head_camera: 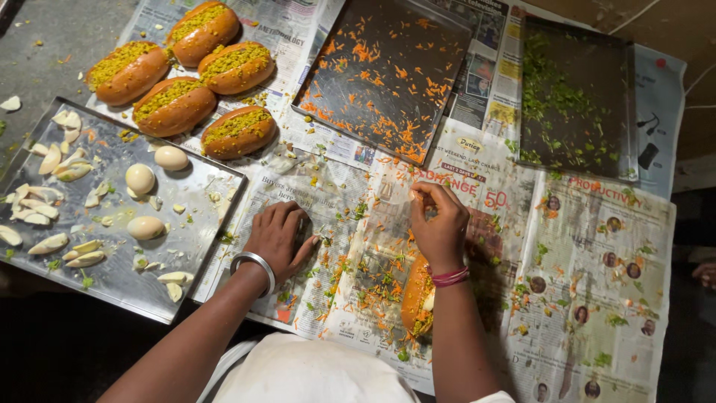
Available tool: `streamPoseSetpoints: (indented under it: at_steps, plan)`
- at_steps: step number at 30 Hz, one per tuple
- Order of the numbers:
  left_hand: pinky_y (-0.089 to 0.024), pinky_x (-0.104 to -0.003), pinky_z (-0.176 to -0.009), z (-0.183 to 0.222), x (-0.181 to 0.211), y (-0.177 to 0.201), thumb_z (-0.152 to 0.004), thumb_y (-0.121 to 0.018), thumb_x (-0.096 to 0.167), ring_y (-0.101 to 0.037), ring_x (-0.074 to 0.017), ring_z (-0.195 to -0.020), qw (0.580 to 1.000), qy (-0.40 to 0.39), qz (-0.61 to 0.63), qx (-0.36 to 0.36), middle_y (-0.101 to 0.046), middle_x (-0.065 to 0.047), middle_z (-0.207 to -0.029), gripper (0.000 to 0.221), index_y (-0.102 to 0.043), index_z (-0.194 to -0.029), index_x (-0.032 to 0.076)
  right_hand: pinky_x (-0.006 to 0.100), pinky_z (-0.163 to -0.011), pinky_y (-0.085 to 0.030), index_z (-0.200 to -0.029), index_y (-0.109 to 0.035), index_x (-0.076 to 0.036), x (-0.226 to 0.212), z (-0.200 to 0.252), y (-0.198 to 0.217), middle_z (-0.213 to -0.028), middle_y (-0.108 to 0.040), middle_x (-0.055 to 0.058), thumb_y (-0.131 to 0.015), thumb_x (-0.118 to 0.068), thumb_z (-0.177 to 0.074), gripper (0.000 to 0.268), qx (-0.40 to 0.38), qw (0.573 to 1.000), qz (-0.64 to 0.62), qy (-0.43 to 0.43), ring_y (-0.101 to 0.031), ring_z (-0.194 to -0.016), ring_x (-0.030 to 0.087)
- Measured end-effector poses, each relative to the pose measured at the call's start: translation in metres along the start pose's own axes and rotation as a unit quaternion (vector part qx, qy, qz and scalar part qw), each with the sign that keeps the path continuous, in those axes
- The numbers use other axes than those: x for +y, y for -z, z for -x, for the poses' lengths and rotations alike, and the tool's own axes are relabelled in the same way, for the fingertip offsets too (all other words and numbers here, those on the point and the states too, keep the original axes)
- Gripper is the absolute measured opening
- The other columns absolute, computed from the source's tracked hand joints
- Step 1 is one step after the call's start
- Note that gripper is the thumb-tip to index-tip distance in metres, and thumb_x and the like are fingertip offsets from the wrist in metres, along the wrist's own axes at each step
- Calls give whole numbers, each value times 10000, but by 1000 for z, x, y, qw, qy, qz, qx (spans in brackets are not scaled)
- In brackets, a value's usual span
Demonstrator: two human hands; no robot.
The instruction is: The person fills bread rolls with a yellow mixture and tops them with shredded carrots and green herbs by hand on a newspaper-covered surface.
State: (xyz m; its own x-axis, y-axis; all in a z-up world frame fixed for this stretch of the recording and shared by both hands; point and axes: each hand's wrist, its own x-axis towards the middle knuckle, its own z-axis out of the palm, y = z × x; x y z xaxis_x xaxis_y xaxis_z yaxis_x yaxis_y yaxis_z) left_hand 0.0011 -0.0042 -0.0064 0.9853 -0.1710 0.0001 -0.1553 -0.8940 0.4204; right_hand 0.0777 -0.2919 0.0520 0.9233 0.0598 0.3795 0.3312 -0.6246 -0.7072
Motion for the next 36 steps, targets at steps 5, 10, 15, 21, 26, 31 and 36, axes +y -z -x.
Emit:
streamPoseSetpoints:
  at_steps: [5, 10, 15, 21, 26, 31, 36]
  plan:
    - [-320, -487, -1073, 1, -1, -3, -902, -634, 437, -433, -336, -1299, 1000, -8, -12, 14, -508, -152, -1351, 550, -551, -1289, 56, 260, -711, -561, -1523, -317, -37, -6, 13, 1, -849, -697, 26, -675, -11, -880, 737, 33, 989, -114, -85, -665, -742, 93]
    - [-298, -499, -1066, -2, 0, -3, -901, -627, 450, -423, -343, -1308, 999, -15, -17, 23, -505, -156, -1358, 544, -556, -1281, 68, 253, -700, -557, -1555, -481, -74, 12, 25, 17, -817, -685, 24, -678, 4, -928, 662, 18, 994, -60, -89, -640, -731, 76]
    - [-287, -503, -1077, 1, 0, -5, -898, -628, 462, -422, -341, -1308, 999, -10, -31, 31, -512, -151, -1368, 550, -560, -1281, 74, 223, -714, -554, -1555, -414, -28, 24, 34, 22, -845, -668, -8, -656, 8, -923, 678, 51, 993, -74, -73, -630, -757, 43]
    - [-274, -509, -1085, 3, 1, -3, -899, -625, 455, -428, -328, -1311, 999, -12, -34, 33, -521, -150, -1352, 546, -564, -1285, 74, 257, -734, -547, -1590, -452, -73, 24, 39, 23, -840, -655, 22, -681, 24, -964, 674, 21, 993, -81, -83, -608, -770, 80]
    - [-267, -520, -1087, 4, 3, -1, -906, -626, 459, -430, -321, -1313, 999, -7, -27, 22, -523, -143, -1344, 528, -568, -1272, 83, 254, -729, -559, -1606, -378, -86, 14, 43, 19, -833, -653, 17, -689, 14, -926, 755, 21, 993, -75, -86, -628, -757, 74]
    - [-263, -520, -1088, 3, 2, 0, -900, -629, 455, -429, -332, -1310, 999, -17, -25, 36, -523, -149, -1352, 529, -569, -1271, 82, 261, -751, -562, -1646, -334, -119, 3, 44, 15, -867, -659, 25, -687, 22, -943, 799, 13, 993, -89, -78, -633, -790, 84]
    - [-251, -530, -1098, 3, 1, 1, -911, -617, 473, -394, -349, -1322, 999, -16, -38, 16, -500, -169, -1371, 564, -556, -1290, 59, 223, -708, -568, -1589, 137, -171, -37, 39, 36, -956, -689, -10, -677, -36, -1019, 1003, 151, 965, -209, -44, -638, -811, 58]
